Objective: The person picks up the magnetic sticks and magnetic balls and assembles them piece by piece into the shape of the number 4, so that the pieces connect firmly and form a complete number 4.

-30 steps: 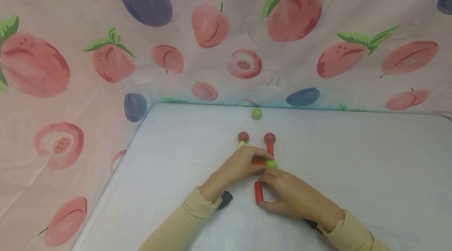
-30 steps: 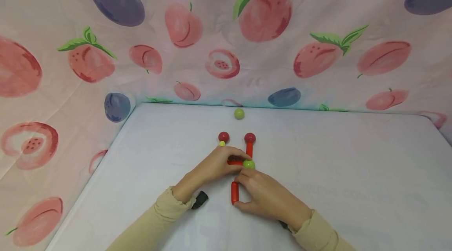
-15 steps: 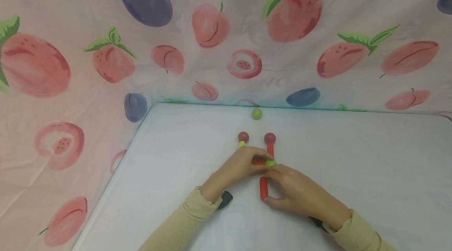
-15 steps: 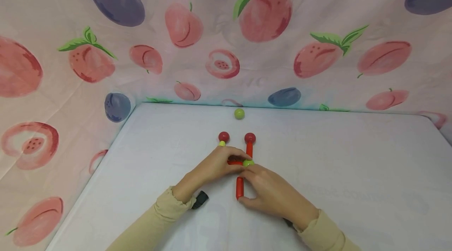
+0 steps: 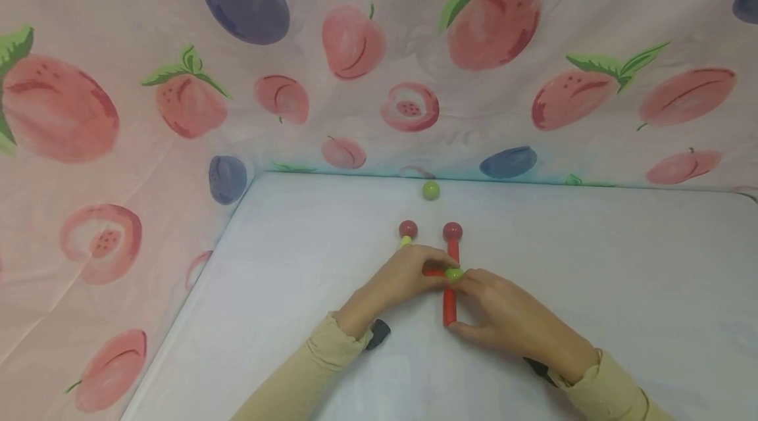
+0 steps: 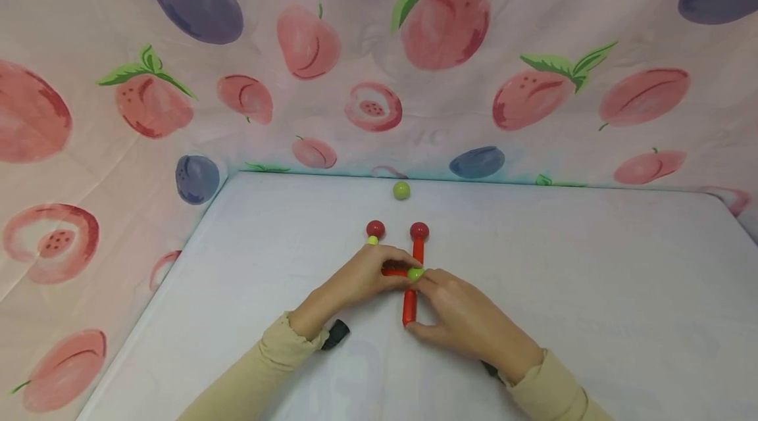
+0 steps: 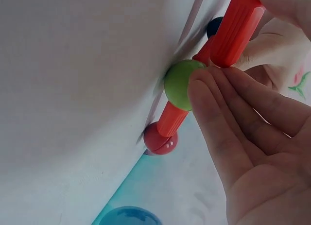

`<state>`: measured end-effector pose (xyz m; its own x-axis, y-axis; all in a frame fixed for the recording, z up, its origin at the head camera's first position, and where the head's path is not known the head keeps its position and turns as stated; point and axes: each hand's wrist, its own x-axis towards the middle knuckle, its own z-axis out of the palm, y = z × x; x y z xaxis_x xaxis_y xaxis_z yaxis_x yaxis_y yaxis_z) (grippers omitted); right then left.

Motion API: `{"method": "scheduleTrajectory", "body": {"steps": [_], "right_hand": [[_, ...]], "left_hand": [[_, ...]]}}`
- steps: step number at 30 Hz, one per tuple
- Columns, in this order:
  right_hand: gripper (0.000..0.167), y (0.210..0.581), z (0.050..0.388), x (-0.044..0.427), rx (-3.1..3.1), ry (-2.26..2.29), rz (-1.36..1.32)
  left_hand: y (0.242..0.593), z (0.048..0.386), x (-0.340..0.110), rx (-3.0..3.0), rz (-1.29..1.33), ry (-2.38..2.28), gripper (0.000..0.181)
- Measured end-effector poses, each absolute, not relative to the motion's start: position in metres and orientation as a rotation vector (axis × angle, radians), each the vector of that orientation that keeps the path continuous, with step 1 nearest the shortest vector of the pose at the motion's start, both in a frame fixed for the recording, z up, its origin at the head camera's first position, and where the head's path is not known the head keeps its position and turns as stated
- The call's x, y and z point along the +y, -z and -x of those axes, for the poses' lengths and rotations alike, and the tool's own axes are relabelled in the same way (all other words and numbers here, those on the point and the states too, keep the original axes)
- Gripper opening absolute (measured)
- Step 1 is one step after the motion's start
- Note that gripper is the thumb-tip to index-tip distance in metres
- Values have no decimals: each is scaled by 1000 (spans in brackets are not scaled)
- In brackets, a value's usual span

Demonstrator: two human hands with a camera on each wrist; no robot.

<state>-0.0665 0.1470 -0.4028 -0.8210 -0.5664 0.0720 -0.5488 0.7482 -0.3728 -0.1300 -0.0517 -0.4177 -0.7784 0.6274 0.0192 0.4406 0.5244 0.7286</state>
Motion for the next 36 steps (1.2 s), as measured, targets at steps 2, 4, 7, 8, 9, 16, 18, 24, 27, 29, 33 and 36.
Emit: {"method": "scheduleTrajectory", "body": {"steps": [2,4,7,8,9,16,18,24,27,29,33,36], "right_hand": [[47,402,67,147,2890,592,914],[46,401,68,148,2885,580,893],[44,400,69,148,2887,569,874],[43,400,69,149,2891,568,876],[42,400,69,149,2895,567,880],[40,400,70,152,2925,537,926],[40,400,70,152,2931,527,930],[38,400,70,151,2933,523,924],[38,400,70,151,2932,529,904],[38,400,70,151,2931,534,887],[38,399,70,152,2929,538,865],[38,400,70,152,2932,537,874]], "left_hand": [[417,130,-52,2522,-898,-1099,31],[417,130,-52,2525,-895,-1095,31],[416,130,-52,2526,-892,-1093,32],[417,130,-52,2527,-891,-1092,32],[417,130,-52,2526,-889,-1092,32],[417,130,-52,2501,-846,-1107,32],[417,130,-52,2496,-843,-1109,33],[417,129,-52,2491,-836,-1112,33],[418,129,-52,2490,-834,-1114,33],[418,129,-53,2489,-835,-1119,33],[419,130,-53,2496,-853,-1120,32],[419,130,-53,2501,-866,-1116,32]]}}
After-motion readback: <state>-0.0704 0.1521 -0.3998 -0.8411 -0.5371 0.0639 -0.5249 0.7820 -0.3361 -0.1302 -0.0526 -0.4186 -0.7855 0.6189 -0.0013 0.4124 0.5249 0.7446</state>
